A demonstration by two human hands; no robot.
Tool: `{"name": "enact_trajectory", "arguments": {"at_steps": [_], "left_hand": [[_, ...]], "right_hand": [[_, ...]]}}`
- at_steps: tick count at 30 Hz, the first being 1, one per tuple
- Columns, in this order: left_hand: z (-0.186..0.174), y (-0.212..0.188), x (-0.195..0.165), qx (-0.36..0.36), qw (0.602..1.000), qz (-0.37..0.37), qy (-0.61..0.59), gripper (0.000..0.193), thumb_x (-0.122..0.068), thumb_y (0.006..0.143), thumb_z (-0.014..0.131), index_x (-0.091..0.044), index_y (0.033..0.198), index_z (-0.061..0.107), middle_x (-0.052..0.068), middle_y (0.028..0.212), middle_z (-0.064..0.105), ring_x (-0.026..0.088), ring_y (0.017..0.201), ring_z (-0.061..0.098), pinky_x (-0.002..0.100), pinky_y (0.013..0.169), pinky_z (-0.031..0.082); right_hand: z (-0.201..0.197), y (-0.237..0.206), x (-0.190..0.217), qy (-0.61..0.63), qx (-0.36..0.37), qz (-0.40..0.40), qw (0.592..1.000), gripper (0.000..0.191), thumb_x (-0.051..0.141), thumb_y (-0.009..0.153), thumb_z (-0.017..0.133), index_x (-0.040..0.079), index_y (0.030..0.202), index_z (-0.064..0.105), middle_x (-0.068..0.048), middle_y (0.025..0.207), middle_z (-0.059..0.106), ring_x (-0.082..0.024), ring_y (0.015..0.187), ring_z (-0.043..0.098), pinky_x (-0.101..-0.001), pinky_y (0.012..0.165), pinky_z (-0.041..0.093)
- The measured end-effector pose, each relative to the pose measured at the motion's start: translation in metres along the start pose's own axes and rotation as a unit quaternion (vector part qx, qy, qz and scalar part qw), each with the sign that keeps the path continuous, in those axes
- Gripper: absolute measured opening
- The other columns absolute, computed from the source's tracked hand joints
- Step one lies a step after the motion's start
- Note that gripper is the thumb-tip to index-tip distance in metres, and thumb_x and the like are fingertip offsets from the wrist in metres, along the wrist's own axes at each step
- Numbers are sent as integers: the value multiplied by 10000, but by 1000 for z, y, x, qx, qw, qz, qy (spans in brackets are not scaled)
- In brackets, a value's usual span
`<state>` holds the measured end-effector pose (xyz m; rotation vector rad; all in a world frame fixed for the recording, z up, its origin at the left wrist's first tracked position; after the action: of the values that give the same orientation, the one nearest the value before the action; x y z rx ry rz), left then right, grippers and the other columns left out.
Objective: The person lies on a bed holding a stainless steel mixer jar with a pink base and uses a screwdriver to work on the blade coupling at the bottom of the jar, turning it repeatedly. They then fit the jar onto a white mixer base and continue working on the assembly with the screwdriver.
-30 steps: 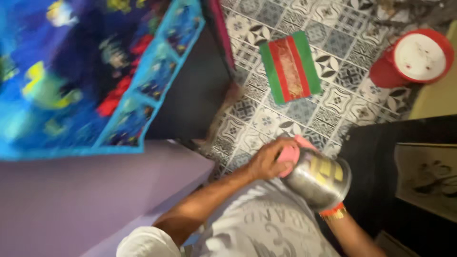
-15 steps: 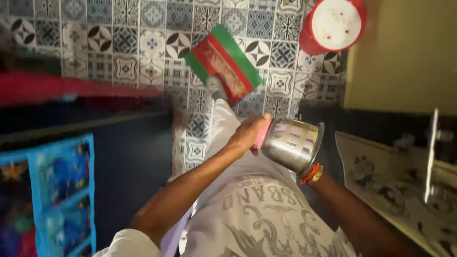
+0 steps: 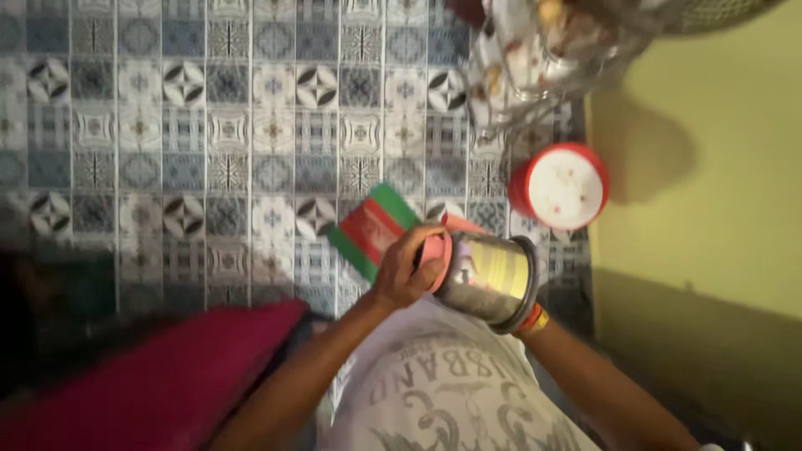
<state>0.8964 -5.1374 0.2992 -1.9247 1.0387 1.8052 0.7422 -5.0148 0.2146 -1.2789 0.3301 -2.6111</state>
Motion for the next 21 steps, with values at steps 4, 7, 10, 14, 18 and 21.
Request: {"name": "enact_trajectory", "arguments": {"at_steps": [4, 7, 10, 14, 18, 21], "left_hand": [[-29, 113, 66, -56, 979, -160, -110, 491, -462, 1116, 512, -10, 1239, 658, 147, 1142, 709, 260, 1076, 681, 391, 961, 522], [-47, 181, 129, 33, 880, -457, -126, 535, -546, 923, 505, -84, 1158, 639, 72, 808, 647, 175, 602, 627, 343, 474, 507], [-83, 275, 159, 30, 876, -469, -108, 494, -521, 927, 585, -64, 1107, 642, 65, 745, 650, 134, 500, 608, 274, 401, 497], [-146, 398, 167, 17, 924, -364, -114, 474, -452, 945, 637, -40, 1178, 621, 83, 870, 676, 193, 709, 645, 332, 599, 527], [-227, 491, 155, 7, 985, -157, -73, 520, -335, 903, 715, -44, 1313, 581, 107, 1088, 696, 225, 999, 682, 351, 888, 551], [-289, 541, 164, 1, 999, -39, -28, 704, -295, 808, 784, -25, 1390, 494, 157, 1210, 635, 261, 1101, 641, 382, 953, 518]], "right_hand": [[-33, 107, 43, 1, 5, -12, 1000, 507, 237, 1126, 541, -54, 1533, 459, -226, 1468, 551, -296, 1296, 581, -456, 1098, 471], [-75, 192, 64, 11, 14, -14, 1000, 505, 234, 1126, 542, -54, 1533, 460, -226, 1468, 551, -296, 1296, 581, -456, 1099, 471], [-110, 282, 97, 20, 25, -26, 999, 502, 230, 1126, 542, -54, 1533, 461, -226, 1469, 552, -295, 1297, 581, -456, 1099, 471], [-120, 401, 179, 81, 36, -51, 995, 507, 228, 1115, 561, -41, 1531, 449, -220, 1455, 553, -297, 1282, 587, -465, 1078, 478], [-79, 506, 261, 204, 84, 38, 975, 559, 342, 1057, 555, 16, 1498, 451, -175, 1443, 558, -274, 1287, 584, -439, 1098, 477], [-53, 581, 305, 175, 97, 56, 978, 540, 338, 1060, 537, 28, 1495, 455, -159, 1444, 560, -261, 1288, 584, -427, 1111, 475]]}}
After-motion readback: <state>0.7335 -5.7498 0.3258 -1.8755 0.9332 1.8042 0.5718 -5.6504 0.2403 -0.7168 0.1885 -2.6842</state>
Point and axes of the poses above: each hand's wrist, its own y-axis towards the middle knuckle, its own z-axis out of the palm, x = y × z, the point moved 5 cm from there along y, towards the middle knuckle
